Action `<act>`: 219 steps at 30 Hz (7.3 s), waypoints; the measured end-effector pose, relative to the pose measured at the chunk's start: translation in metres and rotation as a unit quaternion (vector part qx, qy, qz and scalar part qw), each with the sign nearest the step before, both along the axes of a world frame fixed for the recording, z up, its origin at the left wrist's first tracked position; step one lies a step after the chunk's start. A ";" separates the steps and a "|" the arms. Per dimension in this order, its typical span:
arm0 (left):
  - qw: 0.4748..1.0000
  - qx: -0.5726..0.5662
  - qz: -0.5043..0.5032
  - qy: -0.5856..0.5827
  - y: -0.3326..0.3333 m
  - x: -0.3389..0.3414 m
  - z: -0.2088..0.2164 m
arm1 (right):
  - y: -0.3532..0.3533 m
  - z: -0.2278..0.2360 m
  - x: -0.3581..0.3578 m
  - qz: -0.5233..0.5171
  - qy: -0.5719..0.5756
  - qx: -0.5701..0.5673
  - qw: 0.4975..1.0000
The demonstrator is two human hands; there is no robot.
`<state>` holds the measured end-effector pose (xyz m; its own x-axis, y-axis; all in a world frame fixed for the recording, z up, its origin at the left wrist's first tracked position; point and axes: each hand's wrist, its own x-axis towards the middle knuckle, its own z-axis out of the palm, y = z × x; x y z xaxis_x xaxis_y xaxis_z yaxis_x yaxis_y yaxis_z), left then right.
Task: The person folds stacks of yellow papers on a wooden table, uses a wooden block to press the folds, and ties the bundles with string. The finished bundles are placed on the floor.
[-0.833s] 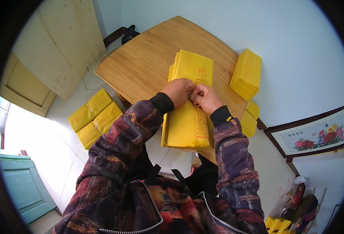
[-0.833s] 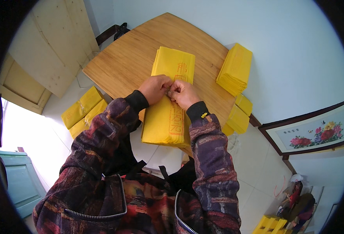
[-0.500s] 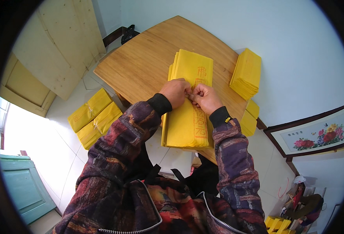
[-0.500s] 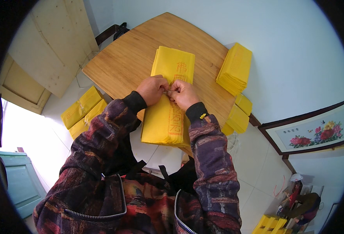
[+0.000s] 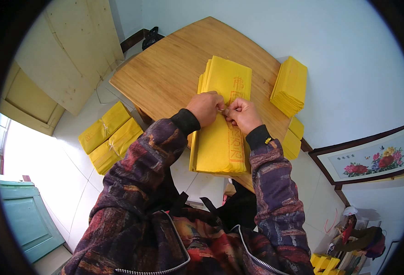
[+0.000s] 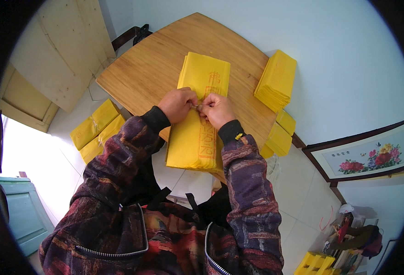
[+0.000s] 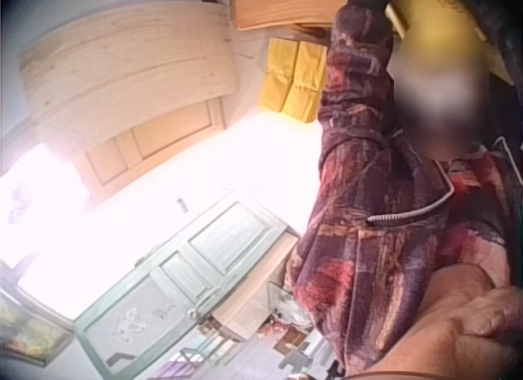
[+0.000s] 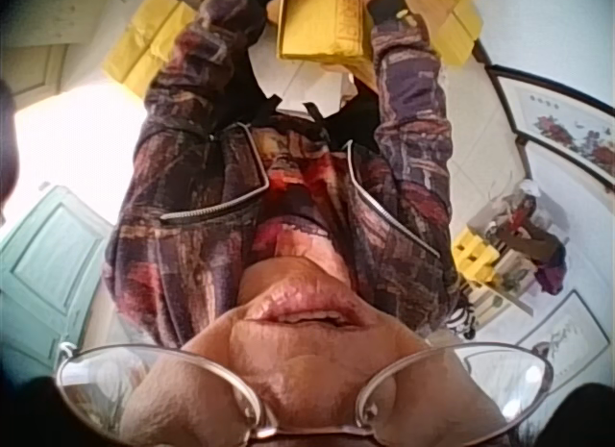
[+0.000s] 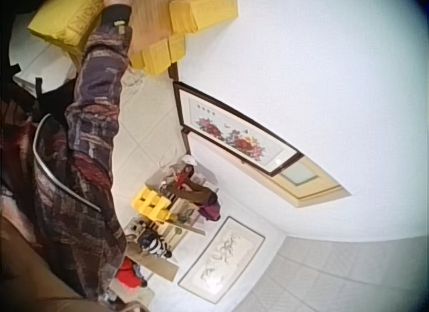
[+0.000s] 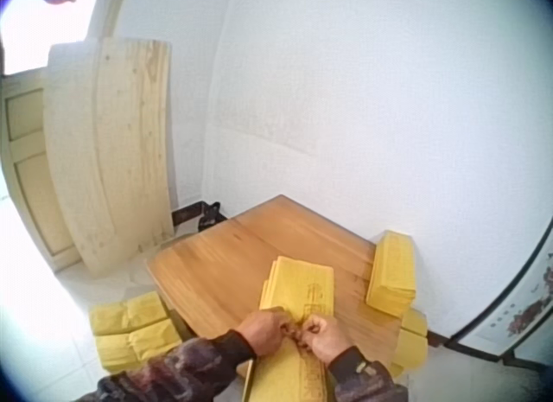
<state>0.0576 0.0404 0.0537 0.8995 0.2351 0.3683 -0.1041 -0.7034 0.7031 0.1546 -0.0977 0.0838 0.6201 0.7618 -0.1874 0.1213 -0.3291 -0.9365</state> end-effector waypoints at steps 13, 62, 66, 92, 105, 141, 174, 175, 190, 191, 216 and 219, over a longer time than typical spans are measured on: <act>0.996 0.040 -0.086 -0.004 0.006 -0.001 0.002 | 0.002 -0.008 0.004 -0.023 -0.005 -0.011 1.000; 0.993 0.022 -0.009 0.114 -0.009 0.002 0.008 | 0.005 -0.002 -0.032 0.022 -0.521 -0.124 0.844; 0.995 0.019 -0.005 0.099 -0.010 0.000 0.009 | 0.006 0.001 -0.037 0.031 -0.553 -0.164 0.816; 0.980 0.019 -0.094 0.172 0.005 0.021 0.008 | -0.001 -0.014 -0.034 0.028 -0.570 -0.053 0.820; 0.971 0.107 -0.090 0.196 0.002 0.008 0.008 | 0.001 -0.022 -0.042 0.017 -0.528 -0.057 0.847; 0.961 -0.249 0.004 -0.121 0.043 0.003 -0.031 | -0.009 -0.011 0.007 -0.003 -0.412 0.048 0.910; 0.711 -0.655 0.015 -0.257 0.043 -0.149 0.011 | 0.025 0.038 -0.110 0.113 0.164 0.159 0.967; 0.734 -0.626 0.050 -0.258 0.056 -0.166 0.012 | 0.043 0.040 -0.120 0.154 0.176 0.180 0.956; 0.672 -0.649 0.165 -0.315 0.174 -0.341 -0.150 | 0.105 -0.014 -0.134 0.224 0.159 0.052 0.960; 0.670 -0.655 0.171 -0.305 0.178 -0.343 -0.169 | 0.093 -0.017 -0.129 0.214 0.167 0.034 0.962; 0.794 0.124 0.548 0.232 0.217 -0.261 -0.202 | -0.003 -0.081 -0.134 0.154 0.217 -0.064 0.962; 0.757 0.115 0.514 0.386 0.233 -0.248 -0.230 | -0.008 -0.093 -0.131 0.154 0.192 -0.074 0.966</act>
